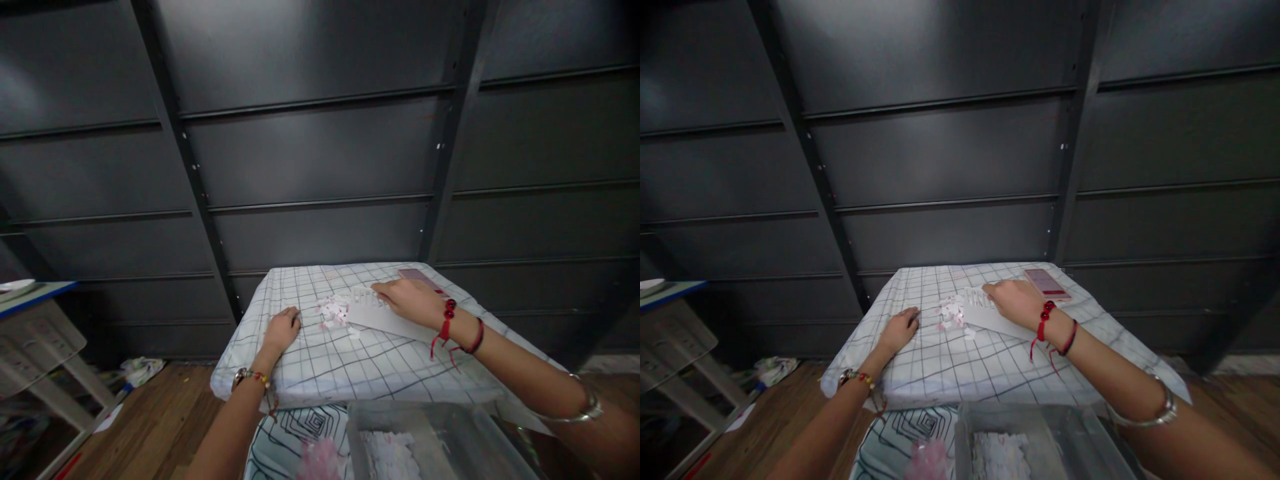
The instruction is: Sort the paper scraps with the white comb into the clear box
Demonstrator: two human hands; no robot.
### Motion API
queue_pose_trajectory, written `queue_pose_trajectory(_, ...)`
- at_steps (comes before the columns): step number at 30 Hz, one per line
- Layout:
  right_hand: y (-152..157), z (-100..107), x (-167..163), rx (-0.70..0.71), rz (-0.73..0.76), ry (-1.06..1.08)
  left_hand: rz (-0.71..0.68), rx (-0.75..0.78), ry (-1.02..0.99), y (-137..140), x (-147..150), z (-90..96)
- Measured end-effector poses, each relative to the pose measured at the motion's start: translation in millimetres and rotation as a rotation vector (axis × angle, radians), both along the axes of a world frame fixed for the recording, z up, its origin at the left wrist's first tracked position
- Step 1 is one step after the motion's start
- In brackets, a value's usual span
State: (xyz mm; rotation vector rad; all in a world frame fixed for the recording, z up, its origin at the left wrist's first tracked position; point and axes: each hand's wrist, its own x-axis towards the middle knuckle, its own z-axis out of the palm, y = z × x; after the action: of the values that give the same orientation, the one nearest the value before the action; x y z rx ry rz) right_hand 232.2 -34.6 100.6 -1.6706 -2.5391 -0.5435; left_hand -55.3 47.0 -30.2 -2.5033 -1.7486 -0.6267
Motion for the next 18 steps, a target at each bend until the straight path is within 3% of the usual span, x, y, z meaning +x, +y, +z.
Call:
queue_pose_trajectory(7, 10.4, -15.6, 20.8, -0.052, 0.262, -0.013, -0.01, -0.002, 0.012, 1.5, 0.3, -0.2)
queue_pose_trajectory(18, 4.4, -25.6, 19.9, 0.069, 0.391, 0.024, -0.007, 0.006, 0.022, 4.5, 0.0, -3.9)
